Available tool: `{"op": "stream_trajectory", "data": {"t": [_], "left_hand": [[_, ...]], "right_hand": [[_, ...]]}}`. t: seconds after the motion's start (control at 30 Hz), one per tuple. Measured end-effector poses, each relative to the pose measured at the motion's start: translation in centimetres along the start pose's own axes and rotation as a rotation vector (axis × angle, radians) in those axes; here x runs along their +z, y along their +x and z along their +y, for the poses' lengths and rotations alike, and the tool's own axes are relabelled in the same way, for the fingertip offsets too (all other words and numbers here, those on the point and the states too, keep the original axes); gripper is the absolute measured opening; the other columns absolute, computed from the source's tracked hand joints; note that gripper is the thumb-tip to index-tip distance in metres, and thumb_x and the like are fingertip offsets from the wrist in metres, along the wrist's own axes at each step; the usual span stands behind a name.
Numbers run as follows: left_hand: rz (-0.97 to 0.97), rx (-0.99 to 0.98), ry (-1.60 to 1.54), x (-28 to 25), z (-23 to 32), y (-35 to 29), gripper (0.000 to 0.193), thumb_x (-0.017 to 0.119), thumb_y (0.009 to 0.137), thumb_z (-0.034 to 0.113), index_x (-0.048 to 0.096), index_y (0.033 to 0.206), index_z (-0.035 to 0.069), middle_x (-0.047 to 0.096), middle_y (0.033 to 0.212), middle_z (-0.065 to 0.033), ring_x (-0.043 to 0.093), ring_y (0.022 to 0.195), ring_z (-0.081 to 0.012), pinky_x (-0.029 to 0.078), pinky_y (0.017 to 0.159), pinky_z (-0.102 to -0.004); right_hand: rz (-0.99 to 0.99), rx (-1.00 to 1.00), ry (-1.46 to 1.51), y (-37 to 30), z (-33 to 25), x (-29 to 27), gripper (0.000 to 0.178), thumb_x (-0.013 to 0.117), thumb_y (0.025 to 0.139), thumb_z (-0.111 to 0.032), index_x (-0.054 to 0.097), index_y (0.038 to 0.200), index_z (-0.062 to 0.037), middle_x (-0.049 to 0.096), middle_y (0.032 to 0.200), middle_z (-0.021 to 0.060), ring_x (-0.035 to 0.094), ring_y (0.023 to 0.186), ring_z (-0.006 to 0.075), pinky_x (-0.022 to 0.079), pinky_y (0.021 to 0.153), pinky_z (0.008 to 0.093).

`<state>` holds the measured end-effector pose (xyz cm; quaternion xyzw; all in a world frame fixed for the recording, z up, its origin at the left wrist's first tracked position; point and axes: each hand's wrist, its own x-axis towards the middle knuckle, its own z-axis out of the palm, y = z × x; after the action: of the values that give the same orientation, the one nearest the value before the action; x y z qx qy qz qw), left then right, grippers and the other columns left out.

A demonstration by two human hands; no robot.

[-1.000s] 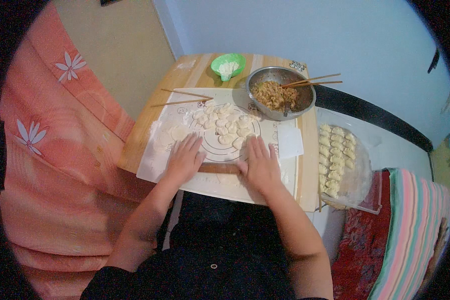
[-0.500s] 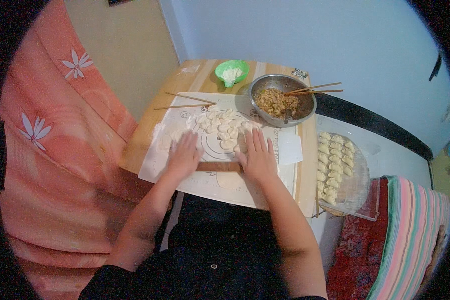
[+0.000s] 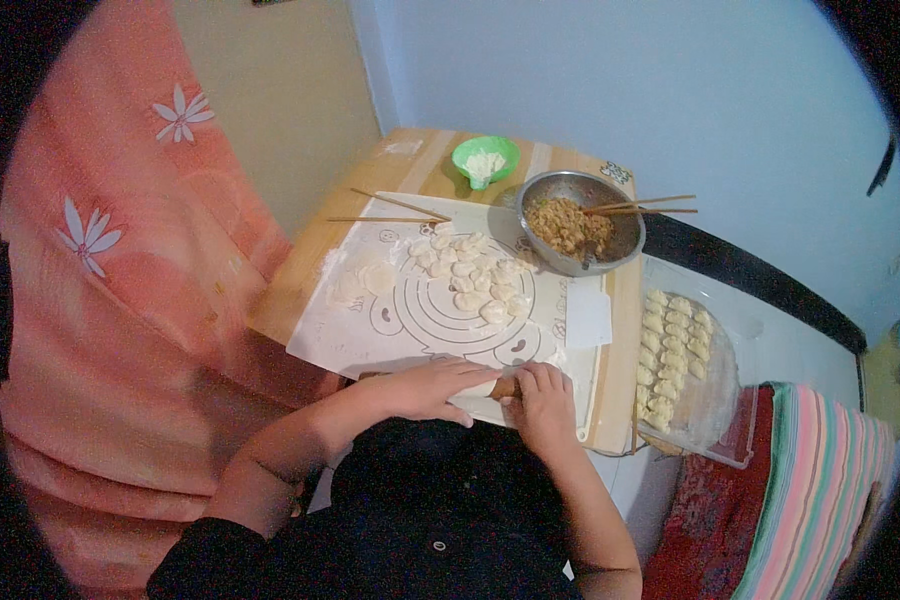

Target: The person uses a wooden rolling pin to flatten small dough pieces into thin circular wrappers on a silicone mat. They repeatedly pick up a dough piece, roll it, and place it back on the mat. A bowl of filling and a tray of finished dumplings are visible nearby.

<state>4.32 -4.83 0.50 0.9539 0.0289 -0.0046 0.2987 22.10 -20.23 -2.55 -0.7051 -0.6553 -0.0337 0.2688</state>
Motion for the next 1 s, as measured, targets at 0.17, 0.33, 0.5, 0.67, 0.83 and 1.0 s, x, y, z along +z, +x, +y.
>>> {"op": "stream_trajectory", "data": {"t": [0.17, 0.33, 0.5, 0.67, 0.83, 1.0], "left_hand": [[0.213, -0.053, 0.089, 1.0, -1.2, -0.1, 0.06, 0.068, 0.085, 0.019, 0.047, 0.14, 0.01, 0.056, 0.128, -0.0156, 0.055, 0.116, -0.0356, 0.046, 0.096, -0.0441], [0.297, -0.083, -0.041, 0.1, -1.2, 0.1, 0.048, 0.067, 0.087, 0.022, 0.056, 0.133, 0.013, 0.063, 0.118, -0.0153, 0.062, 0.103, -0.0362, 0.05, 0.089, -0.0446], [0.271, -0.12, -0.189, -0.7, -0.9, 0.3, 0.041, 0.067, 0.088, 0.025, 0.062, 0.126, 0.01, 0.066, 0.116, -0.0181, 0.063, 0.104, -0.0366, 0.05, 0.091, -0.0411], [0.223, -0.252, -0.417, -1.5, -1.8, 0.8, 0.037, 0.062, 0.095, 0.027, 0.062, 0.126, 0.008, 0.069, 0.111, -0.0134, 0.064, 0.1, -0.0219, 0.049, 0.089, -0.0341], [0.243, -0.339, -0.458, -1.9, -0.7, 1.0, 0.038, 0.057, 0.098, 0.033, 0.063, 0.122, 0.004, 0.069, 0.107, -0.0169, 0.066, 0.097, -0.0232, 0.049, 0.087, -0.0338], [0.022, -0.515, -0.281, -4.0, -2.4, 1.9, 0.045, 0.047, 0.103, 0.036, 0.056, 0.131, 0.001, 0.066, 0.119, -0.015, 0.061, 0.11, -0.0239, 0.045, 0.098, -0.0354]], "right_hand": [[-0.071, 0.022, 0.009, 2.0, 0.0, -0.9, 0.04, 0.077, 0.073, -0.018, 0.059, 0.106, -0.0049, 0.06, 0.109, 0.0102, 0.054, 0.104, 0.0312, 0.042, 0.088, 0.0426], [-0.049, -0.019, -0.04, 3.0, -0.7, -2.4, 0.039, 0.077, 0.073, -0.019, 0.06, 0.105, -0.0045, 0.06, 0.108, 0.01, 0.055, 0.102, 0.0305, 0.042, 0.087, 0.0419], [-0.037, -0.02, -0.075, 2.7, -1.3, -3.4, 0.041, 0.078, 0.073, -0.022, 0.061, 0.105, -0.0032, 0.061, 0.11, 0.0091, 0.055, 0.103, 0.0289, 0.042, 0.086, 0.0415], [-0.023, -0.068, -0.111, 3.4, -2.3, -4.4, 0.041, 0.077, 0.073, -0.021, 0.061, 0.106, -0.0021, 0.06, 0.112, 0.0101, 0.055, 0.105, 0.0288, 0.042, 0.086, 0.0416], [-0.034, -0.056, -0.128, 3.6, -2.7, -4.6, 0.043, 0.077, 0.073, -0.021, 0.06, 0.107, -0.0012, 0.06, 0.113, 0.0101, 0.055, 0.106, 0.0285, 0.042, 0.086, 0.0416], [-0.015, -0.068, -0.185, 3.8, -3.4, -5.2, 0.046, 0.077, 0.072, -0.022, 0.059, 0.11, -0.0003, 0.059, 0.113, 0.0095, 0.055, 0.105, 0.028, 0.041, 0.086, 0.0414]]}}
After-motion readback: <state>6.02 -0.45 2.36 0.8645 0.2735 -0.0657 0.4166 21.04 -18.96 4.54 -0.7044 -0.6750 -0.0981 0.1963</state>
